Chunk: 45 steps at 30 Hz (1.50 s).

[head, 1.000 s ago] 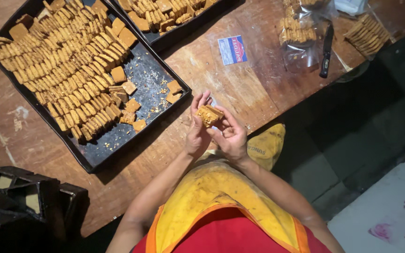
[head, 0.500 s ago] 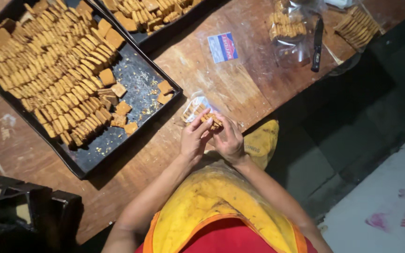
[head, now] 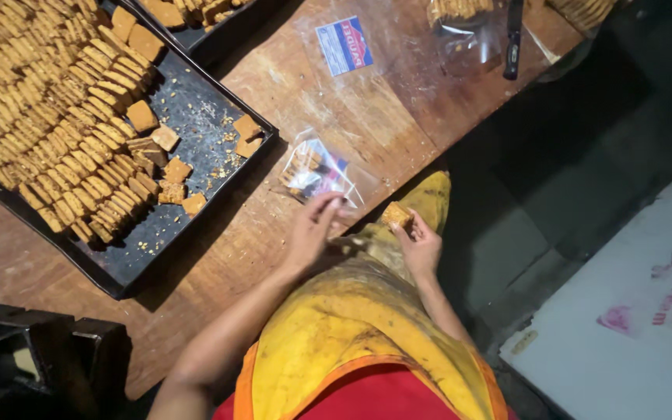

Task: The person picks up biscuits from trays by hand and places them into plastic bags, occasionally breaking one in half before inserting it.

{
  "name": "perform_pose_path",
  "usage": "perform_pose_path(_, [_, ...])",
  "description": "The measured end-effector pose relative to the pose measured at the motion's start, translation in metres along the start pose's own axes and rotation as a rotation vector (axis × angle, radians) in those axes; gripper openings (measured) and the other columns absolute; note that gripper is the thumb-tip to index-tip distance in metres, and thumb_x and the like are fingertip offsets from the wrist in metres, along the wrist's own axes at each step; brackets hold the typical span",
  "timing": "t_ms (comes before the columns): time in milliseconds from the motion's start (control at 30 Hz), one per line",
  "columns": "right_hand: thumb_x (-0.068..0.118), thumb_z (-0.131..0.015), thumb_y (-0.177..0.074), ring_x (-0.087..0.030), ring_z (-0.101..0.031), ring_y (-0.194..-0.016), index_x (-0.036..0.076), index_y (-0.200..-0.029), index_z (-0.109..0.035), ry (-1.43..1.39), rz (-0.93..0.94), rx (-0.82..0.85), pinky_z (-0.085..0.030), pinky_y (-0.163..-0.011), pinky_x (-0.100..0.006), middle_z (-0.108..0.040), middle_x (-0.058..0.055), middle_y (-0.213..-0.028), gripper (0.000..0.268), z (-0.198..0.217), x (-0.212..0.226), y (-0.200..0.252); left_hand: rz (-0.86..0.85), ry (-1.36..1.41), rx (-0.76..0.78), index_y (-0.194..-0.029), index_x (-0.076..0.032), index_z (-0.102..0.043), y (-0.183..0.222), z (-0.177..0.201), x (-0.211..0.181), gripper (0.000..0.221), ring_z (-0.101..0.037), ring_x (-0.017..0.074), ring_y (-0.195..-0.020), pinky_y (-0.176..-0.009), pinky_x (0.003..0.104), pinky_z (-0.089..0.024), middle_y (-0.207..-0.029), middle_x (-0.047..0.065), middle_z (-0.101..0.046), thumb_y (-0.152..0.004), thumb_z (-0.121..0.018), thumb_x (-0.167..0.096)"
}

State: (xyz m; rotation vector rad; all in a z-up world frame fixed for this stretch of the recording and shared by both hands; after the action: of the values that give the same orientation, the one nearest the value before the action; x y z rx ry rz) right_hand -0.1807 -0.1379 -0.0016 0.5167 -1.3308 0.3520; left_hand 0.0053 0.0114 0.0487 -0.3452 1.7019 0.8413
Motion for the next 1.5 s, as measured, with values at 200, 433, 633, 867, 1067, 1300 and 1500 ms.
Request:
perform_pose_path(200, [0.016,-0.082,-0.071,-0.007,-0.060,-0.069,0.006,-0.114,-0.068,0.419,0.032,-0.066,-0.051,-0.064,-0.023,-0.070,-0.003,-0.084,0.047,-0.028,-0.025,-0.026,-0.357,-0.446,-0.311,-0.103,-0.005,-0.065,-0.022,0.049,-0.017,0.013,-0.065,0.0184,-0.086,-0.077,0.031,-0.052,-0.095,0.008,-0.067,-0.092,-0.060,-0.009])
perform_pose_path(433, [0.019,-0.084,-0.070,-0.014,-0.059,-0.065,0.010,-0.116,-0.066,0.542,0.455,0.011,-0.048,-0.060,-0.029,-0.068,-0.011,-0.082,0.051,-0.095,0.023,-0.068,-0.777,-0.793,-0.238,-0.119,0.001,-0.056,-0.070,0.057,-0.020,0.037,-0.051,0.0343,-0.118,-0.101,0.043,-0.042,-0.124,0.018,-0.056,-0.086,-0.062,-0.014])
perform_pose_path(633, [0.019,-0.083,-0.071,-0.012,-0.063,-0.068,0.010,-0.115,-0.069,0.617,0.259,-0.025,-0.051,-0.062,-0.027,-0.069,-0.007,-0.084,0.048,-0.057,0.034,-0.057,-0.764,-1.061,-0.042,-0.136,0.005,-0.043,-0.090,0.057,-0.007,0.056,-0.032,0.0366,-0.137,-0.110,0.050,-0.025,-0.147,0.022,-0.036,-0.092,-0.057,-0.026])
perform_pose_path(867, [0.003,-0.069,-0.083,-0.012,-0.064,-0.094,-0.006,-0.124,-0.054,-0.067,0.117,-0.120,-0.055,-0.079,-0.024,-0.065,-0.010,-0.108,0.044,0.018,0.004,-0.052,-0.857,-0.697,-0.114,-0.126,0.001,-0.050,-0.049,0.032,-0.045,0.046,-0.044,0.0387,-0.126,-0.109,0.048,-0.035,-0.133,0.020,-0.047,-0.086,-0.065,-0.015])
perform_pose_path(1067, [0.005,-0.071,-0.082,-0.013,-0.066,-0.090,-0.008,-0.123,-0.053,-0.143,-0.082,0.018,-0.054,-0.075,-0.023,-0.066,-0.013,-0.107,0.047,-0.006,-0.015,-0.082,-0.831,-0.577,-0.156,-0.122,0.001,-0.052,-0.032,0.009,-0.056,0.039,-0.049,0.0361,-0.120,-0.104,0.044,-0.039,-0.128,0.018,-0.051,-0.086,-0.065,-0.009])
perform_pose_path(1300, [0.014,-0.071,-0.083,-0.006,-0.061,-0.065,-0.003,-0.102,-0.069,0.024,-0.336,0.371,-0.045,-0.056,-0.020,-0.071,-0.002,-0.082,0.025,-0.043,-0.026,-0.135,-0.698,-0.521,-0.375,-0.118,0.002,-0.055,-0.021,0.041,-0.036,0.030,-0.051,0.0354,-0.117,-0.100,0.041,-0.043,-0.124,0.019,-0.053,-0.090,-0.061,-0.004])
perform_pose_path(1500, [0.003,-0.068,-0.078,-0.009,-0.055,-0.061,0.001,-0.109,-0.071,0.068,-0.175,0.429,-0.046,-0.054,-0.023,-0.062,-0.002,-0.077,0.031,-0.068,-0.040,-0.154,-0.653,-0.529,-0.415,-0.115,0.001,-0.056,-0.013,0.054,-0.019,0.028,-0.053,0.0331,-0.116,-0.100,0.040,-0.044,-0.122,0.017,-0.056,-0.088,-0.062,-0.004])
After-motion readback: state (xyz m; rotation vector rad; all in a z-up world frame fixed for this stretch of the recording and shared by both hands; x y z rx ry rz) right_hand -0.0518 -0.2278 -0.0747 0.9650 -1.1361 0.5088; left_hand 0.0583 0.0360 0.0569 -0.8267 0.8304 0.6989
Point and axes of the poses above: each hand's wrist, its own y-axis away from the middle knuckle, its own z-axis out of the back of the hand, x = y × z, the point moved 3 cm from there along -y, towards the middle knuckle
